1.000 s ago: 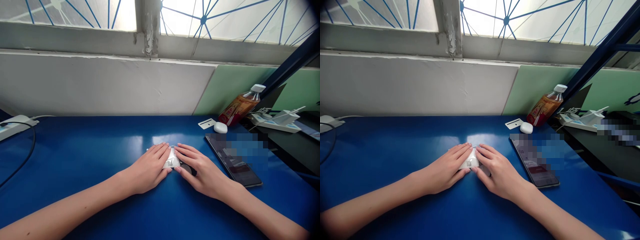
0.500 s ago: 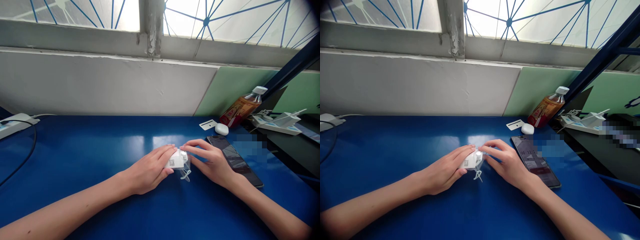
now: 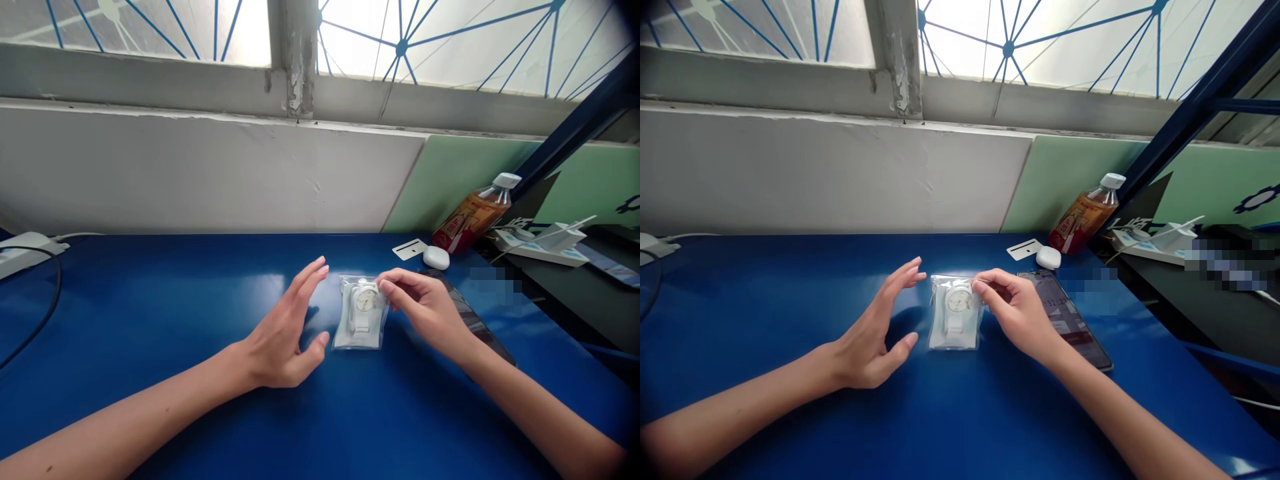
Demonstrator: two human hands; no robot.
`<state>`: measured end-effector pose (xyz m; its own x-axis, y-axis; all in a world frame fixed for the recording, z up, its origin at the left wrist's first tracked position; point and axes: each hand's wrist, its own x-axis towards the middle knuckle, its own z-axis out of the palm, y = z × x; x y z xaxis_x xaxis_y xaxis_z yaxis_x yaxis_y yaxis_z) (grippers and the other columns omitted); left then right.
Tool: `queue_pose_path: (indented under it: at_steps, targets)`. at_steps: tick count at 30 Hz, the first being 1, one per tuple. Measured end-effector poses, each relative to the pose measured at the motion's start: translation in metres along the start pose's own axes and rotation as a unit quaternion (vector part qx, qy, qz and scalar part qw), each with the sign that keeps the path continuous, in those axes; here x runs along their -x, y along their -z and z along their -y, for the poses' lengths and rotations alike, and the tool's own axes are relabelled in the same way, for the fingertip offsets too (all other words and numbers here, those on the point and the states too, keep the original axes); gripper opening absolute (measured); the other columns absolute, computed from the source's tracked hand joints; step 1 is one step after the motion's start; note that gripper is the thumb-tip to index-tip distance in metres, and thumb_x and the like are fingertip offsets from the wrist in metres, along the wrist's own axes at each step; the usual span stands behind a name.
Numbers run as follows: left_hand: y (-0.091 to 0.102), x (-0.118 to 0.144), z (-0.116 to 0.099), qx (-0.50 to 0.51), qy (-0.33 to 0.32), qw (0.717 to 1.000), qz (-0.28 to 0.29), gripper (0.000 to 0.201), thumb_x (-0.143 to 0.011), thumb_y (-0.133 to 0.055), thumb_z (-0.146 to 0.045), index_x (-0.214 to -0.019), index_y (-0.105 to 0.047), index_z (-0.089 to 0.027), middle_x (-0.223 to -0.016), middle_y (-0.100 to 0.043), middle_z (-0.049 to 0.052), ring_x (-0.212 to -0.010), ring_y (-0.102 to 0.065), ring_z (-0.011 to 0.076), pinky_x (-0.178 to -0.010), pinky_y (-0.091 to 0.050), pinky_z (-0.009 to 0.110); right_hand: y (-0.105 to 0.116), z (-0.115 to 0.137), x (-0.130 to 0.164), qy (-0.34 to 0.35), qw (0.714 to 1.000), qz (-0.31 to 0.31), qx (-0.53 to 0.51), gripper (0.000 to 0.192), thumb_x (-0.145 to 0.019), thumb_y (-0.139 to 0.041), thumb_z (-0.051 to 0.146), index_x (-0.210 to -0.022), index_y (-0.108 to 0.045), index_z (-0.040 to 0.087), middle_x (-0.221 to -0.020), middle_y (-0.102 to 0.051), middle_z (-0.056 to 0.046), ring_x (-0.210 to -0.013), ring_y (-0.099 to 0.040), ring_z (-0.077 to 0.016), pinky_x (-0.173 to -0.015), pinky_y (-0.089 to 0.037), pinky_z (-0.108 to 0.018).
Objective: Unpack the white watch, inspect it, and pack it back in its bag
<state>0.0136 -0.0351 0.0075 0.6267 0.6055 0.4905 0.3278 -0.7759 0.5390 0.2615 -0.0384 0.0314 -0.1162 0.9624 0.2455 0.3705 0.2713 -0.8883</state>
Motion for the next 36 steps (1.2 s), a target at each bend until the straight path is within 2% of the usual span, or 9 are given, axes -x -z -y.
queue_pose_path:
  at_steps: [5,10,13,15,17,19,22,26,36]
  targets:
    - [-0.002,-0.003,-0.001,-0.065,-0.019,0.996,0.053,0.107,-0.074,-0.072,-0.041,-0.151,0.000,-0.020,-0.157,-0.011,0.017,-0.144,-0.018,0.0366,-0.114,-0.028,0.054,-0.012,-0.005,0.001,-0.064,0.996,0.015,-0.055,0.026,-0.087,-0.061,0.041,-0.090,-0.070,0.017,-0.077,-0.068,-0.003,-0.061,-0.056,-0.0137,-0.054,-0.048,-0.025]
    - [-0.008,-0.005,0.001,-0.085,0.012,0.991,0.098,0.108,-0.069,-0.076,-0.043,-0.151,-0.009,-0.020,-0.151,-0.028,0.015,-0.140,-0.027,0.0329,-0.112,-0.033,0.047,-0.021,-0.011,0.001,-0.105,0.991,0.036,-0.070,0.033,-0.087,-0.058,0.046,-0.097,-0.070,0.017,-0.084,-0.071,-0.005,-0.072,-0.063,-0.0176,-0.060,-0.052,-0.027]
    - [-0.009,-0.005,0.001,-0.088,0.033,0.991,0.100,0.107,-0.068,-0.076,-0.044,-0.150,-0.013,-0.017,-0.146,-0.034,0.016,-0.136,-0.032,0.0322,-0.110,-0.037,0.045,-0.019,-0.016,0.001,-0.068,0.997,0.037,-0.011,0.032,-0.089,-0.056,0.043,-0.106,-0.067,0.018,-0.097,-0.071,-0.008,-0.082,-0.066,-0.0211,-0.067,-0.056,-0.032]
    - [-0.009,-0.005,0.003,-0.096,0.050,0.989,0.104,0.105,-0.067,-0.075,-0.045,-0.149,-0.017,-0.014,-0.144,-0.036,0.018,-0.134,-0.034,0.0335,-0.108,-0.038,0.045,-0.015,-0.020,0.001,0.007,0.996,0.031,0.085,0.031,-0.090,-0.055,0.039,-0.114,-0.064,0.020,-0.113,-0.066,-0.010,-0.096,-0.065,-0.0245,-0.080,-0.055,-0.038]
    - [-0.006,-0.005,0.005,-0.106,0.067,0.986,0.109,0.100,-0.068,-0.074,-0.047,-0.147,-0.022,-0.013,-0.142,-0.038,0.019,-0.131,-0.037,0.0349,-0.106,-0.040,0.046,-0.010,-0.023,0.001,0.088,0.978,0.046,0.185,0.035,-0.090,-0.056,0.036,-0.121,-0.060,0.022,-0.127,-0.059,-0.012,-0.114,-0.058,-0.0277,-0.095,-0.050,-0.044]
    - [-0.002,-0.005,0.009,-0.116,0.075,0.984,0.113,0.094,-0.070,-0.072,-0.051,-0.144,-0.029,-0.013,-0.140,-0.040,0.019,-0.129,-0.039,0.0357,-0.105,-0.040,0.047,-0.006,-0.024,0.001,0.131,0.956,0.099,0.245,0.048,-0.089,-0.057,0.039,-0.133,-0.052,0.021,-0.138,-0.052,-0.013,-0.128,-0.048,-0.0291,-0.105,-0.043,-0.045]
    - [0.005,-0.006,0.016,-0.133,0.071,0.981,0.119,0.091,-0.070,-0.070,-0.057,-0.141,-0.035,-0.012,-0.138,-0.043,0.019,-0.128,-0.040,0.0365,-0.105,-0.040,0.048,-0.002,-0.023,0.002,0.137,0.927,0.195,0.290,0.073,-0.087,-0.058,0.050,-0.148,-0.032,0.019,-0.151,-0.038,-0.014,-0.139,-0.034,-0.0300,-0.111,-0.037,-0.046]
    - [0.008,-0.006,0.020,-0.144,0.071,0.977,0.143,0.095,-0.071,-0.067,-0.064,-0.142,-0.035,-0.009,-0.141,-0.042,0.020,-0.132,-0.037,0.0367,-0.108,-0.036,0.048,-0.002,-0.022,0.005,0.125,0.906,0.232,0.332,0.085,-0.086,-0.054,0.059,-0.152,-0.021,0.017,-0.156,-0.029,-0.014,-0.142,-0.027,-0.0301,-0.113,-0.033,-0.047]
    - [0.015,-0.012,0.022,-0.187,0.089,0.961,0.185,0.104,-0.068,-0.058,-0.078,-0.146,-0.034,-0.013,-0.150,-0.038,0.013,-0.142,-0.023,0.0378,-0.113,-0.027,0.052,-0.007,-0.007,-0.006,0.094,0.884,0.250,0.384,0.094,-0.077,-0.058,0.066,-0.149,-0.030,0.012,-0.157,-0.024,-0.015,-0.140,-0.031,-0.0334,-0.110,-0.036,-0.047]
